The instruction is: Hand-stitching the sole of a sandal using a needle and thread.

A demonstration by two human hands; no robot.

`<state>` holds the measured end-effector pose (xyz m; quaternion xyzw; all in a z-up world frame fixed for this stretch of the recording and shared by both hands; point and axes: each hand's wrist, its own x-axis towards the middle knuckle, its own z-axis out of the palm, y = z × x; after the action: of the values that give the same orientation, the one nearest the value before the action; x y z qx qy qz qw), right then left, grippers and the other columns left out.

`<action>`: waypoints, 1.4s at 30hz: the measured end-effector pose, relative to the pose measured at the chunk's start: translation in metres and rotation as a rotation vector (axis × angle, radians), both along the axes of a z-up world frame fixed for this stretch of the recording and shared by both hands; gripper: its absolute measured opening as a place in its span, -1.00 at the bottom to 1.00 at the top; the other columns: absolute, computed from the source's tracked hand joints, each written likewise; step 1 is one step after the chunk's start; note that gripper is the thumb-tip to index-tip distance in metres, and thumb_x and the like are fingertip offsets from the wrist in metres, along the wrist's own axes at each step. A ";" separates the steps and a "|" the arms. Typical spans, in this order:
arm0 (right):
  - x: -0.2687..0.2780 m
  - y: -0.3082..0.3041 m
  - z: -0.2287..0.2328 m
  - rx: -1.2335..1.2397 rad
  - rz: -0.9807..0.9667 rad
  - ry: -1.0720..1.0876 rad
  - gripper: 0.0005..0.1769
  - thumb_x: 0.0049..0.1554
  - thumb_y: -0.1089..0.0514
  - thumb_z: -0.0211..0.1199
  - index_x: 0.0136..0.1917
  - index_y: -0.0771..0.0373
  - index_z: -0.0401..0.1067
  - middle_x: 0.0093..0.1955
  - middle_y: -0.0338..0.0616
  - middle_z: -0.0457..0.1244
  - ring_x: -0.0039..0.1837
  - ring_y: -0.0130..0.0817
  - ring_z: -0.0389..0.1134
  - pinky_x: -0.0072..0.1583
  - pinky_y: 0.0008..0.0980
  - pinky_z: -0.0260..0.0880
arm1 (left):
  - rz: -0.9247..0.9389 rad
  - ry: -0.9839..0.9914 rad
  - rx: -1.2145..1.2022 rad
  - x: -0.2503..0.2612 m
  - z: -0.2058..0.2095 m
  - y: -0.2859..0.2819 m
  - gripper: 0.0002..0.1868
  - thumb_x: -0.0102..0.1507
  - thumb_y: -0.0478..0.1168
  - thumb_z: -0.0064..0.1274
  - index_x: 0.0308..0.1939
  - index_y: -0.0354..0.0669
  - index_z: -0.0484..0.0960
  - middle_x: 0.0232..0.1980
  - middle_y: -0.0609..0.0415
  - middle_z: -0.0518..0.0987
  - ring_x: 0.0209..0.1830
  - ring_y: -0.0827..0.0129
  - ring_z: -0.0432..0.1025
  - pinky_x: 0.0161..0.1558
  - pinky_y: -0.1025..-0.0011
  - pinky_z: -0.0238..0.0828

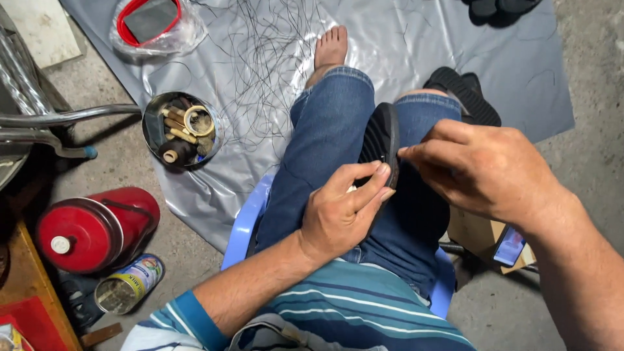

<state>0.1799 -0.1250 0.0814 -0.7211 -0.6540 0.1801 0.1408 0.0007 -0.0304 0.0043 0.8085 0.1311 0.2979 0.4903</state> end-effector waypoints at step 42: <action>0.003 -0.027 0.029 -0.729 -0.233 -0.315 -0.01 -0.19 0.23 0.20 0.34 -0.66 -0.03 -0.20 -0.52 0.10 -0.22 -0.52 0.26 -0.32 -0.38 0.28 | -0.521 0.476 0.013 0.025 0.027 0.063 -0.47 0.19 -0.34 -0.27 0.20 0.28 0.33 -0.44 0.16 0.26 -0.39 0.32 0.32 -0.22 0.41 0.29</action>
<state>0.1831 -0.1521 0.1102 -0.8117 -0.4748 0.2702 -0.2065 0.0256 0.0325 0.0309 0.8647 0.0291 -0.0332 0.5003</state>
